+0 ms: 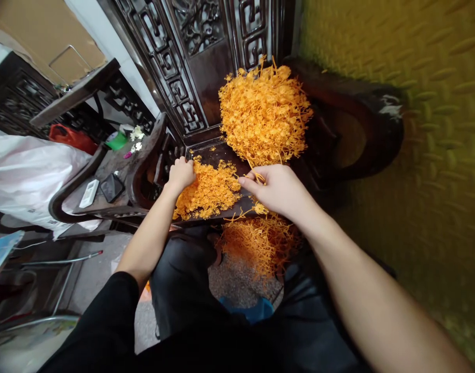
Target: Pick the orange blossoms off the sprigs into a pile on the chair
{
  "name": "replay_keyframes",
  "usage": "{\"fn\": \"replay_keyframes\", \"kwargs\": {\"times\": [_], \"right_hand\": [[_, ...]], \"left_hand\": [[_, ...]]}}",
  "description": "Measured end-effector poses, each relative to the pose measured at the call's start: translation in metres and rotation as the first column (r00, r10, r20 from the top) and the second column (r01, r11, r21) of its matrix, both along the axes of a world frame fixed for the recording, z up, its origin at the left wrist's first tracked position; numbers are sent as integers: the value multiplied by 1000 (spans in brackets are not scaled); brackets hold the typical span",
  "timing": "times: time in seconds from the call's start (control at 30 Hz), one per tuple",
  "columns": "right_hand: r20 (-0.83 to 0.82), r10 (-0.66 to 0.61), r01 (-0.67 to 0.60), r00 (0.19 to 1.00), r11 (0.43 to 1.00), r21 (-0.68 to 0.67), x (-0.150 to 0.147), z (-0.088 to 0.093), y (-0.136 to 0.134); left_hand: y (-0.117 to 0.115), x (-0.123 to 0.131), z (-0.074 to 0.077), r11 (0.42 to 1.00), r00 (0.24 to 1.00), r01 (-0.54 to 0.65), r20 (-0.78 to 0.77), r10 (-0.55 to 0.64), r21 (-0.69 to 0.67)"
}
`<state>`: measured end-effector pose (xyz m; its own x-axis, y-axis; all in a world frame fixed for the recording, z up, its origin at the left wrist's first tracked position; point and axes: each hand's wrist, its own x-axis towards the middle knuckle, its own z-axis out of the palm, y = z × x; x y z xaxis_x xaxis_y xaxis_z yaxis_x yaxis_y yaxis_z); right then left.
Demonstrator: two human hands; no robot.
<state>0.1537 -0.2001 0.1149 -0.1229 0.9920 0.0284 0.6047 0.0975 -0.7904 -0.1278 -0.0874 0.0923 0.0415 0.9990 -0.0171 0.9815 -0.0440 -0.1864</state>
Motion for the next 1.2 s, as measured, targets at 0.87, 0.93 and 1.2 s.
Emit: {"fn": "replay_keyframes", "kwargs": {"times": [0.87,0.93,1.2], "right_hand": [[-923,-350,150,159,933,-328,-25,-19,15],[-929,-339,138,145,937,-321,-28,-17,12],[-925,-197,-54,326,973,-226,-20,1,-4]], "left_hand": [[-107,85,21,814,393,512,769,-505,273],[-110,90,17,812,429,484,720,-546,327],[-92,72,28,903,115,401,969,-219,157]]}}
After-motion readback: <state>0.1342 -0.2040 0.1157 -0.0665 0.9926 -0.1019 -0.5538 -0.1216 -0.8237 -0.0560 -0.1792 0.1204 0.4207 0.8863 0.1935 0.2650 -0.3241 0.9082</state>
